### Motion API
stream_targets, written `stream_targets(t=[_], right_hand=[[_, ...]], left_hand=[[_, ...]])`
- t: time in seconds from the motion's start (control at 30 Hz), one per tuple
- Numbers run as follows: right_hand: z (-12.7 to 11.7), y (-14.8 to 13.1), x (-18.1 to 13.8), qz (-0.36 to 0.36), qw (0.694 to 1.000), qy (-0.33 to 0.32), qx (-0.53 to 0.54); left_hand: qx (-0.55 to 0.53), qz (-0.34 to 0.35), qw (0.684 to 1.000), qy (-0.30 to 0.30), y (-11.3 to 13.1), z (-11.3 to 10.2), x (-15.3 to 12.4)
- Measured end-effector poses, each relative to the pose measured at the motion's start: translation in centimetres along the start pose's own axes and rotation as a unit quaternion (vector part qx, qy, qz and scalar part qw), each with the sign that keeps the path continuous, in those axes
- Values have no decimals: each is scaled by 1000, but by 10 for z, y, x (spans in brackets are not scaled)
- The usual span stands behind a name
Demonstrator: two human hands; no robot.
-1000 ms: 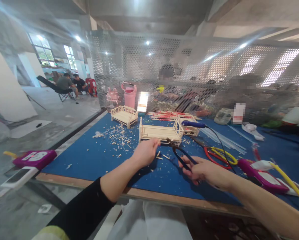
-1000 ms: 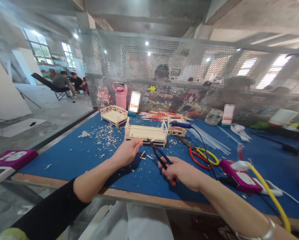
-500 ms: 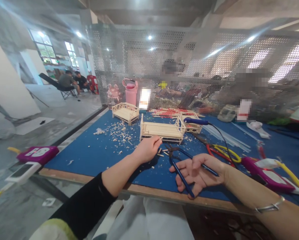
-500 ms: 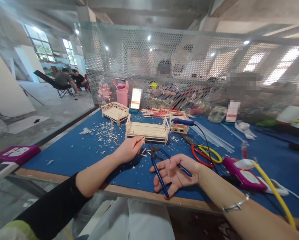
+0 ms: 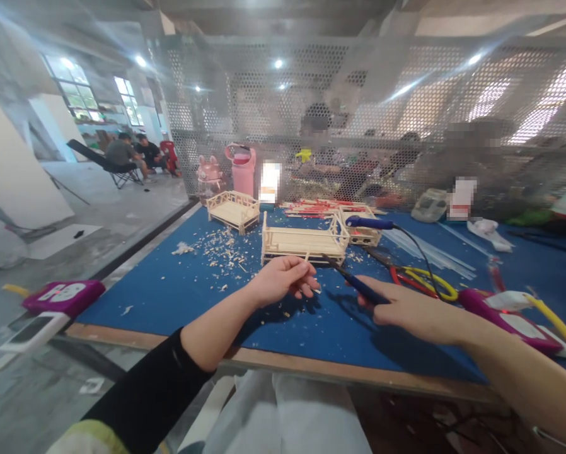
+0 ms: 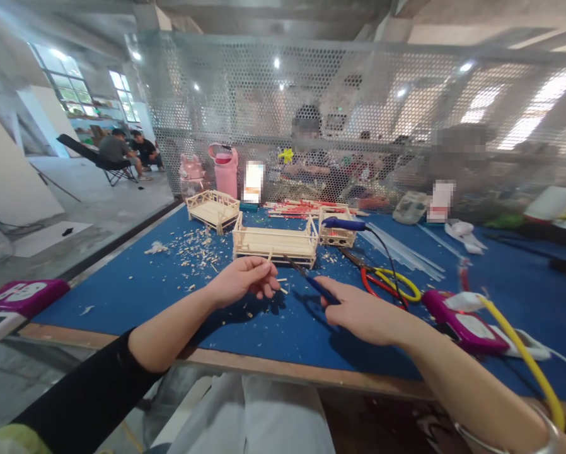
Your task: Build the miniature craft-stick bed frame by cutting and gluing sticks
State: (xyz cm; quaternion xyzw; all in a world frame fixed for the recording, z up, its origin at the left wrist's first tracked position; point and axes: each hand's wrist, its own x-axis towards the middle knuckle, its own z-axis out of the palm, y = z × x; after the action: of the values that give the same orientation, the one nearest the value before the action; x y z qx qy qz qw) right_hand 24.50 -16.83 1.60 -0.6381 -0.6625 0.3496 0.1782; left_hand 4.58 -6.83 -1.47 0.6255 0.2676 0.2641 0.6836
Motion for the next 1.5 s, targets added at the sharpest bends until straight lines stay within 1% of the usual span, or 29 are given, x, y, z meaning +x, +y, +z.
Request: stream_targets(t=[0.1,0.17,0.4,0.63,0.77,0.9,1.1,1.23,1.33,1.5], right_hand=[[3,-3,0,-29,999,-6,-37],[6,-4,1,-36,997,-11,-60],[3,-6,3,-3,994,12,-109],[8,-3,5,-26,995,-8,-97],[13,0,9,-43,997,-10,-69],[17,0,11,-41,999,-1,-36],[20,-3,11,-32,999,5,5],[25,1,12,-41,999,11,12],[31,-2,11,-44,997,49,-33],[42,-14,7,-28,979,145,-138]], left_hand=[[17,8,999,-29,-3,-1,-1],[35,10,999,-35,-3,-1,-2],[71,29,997,-7,3,3,-5],[117,33,992,-24,2,6,-7],[135,23,990,-41,1,6,-8],[138,25,989,-37,-1,5,-6],[201,40,979,-13,-6,9,-7],[286,67,954,55,-7,15,-8],[338,106,930,99,-9,17,-7],[388,181,896,119,-10,15,-8]])
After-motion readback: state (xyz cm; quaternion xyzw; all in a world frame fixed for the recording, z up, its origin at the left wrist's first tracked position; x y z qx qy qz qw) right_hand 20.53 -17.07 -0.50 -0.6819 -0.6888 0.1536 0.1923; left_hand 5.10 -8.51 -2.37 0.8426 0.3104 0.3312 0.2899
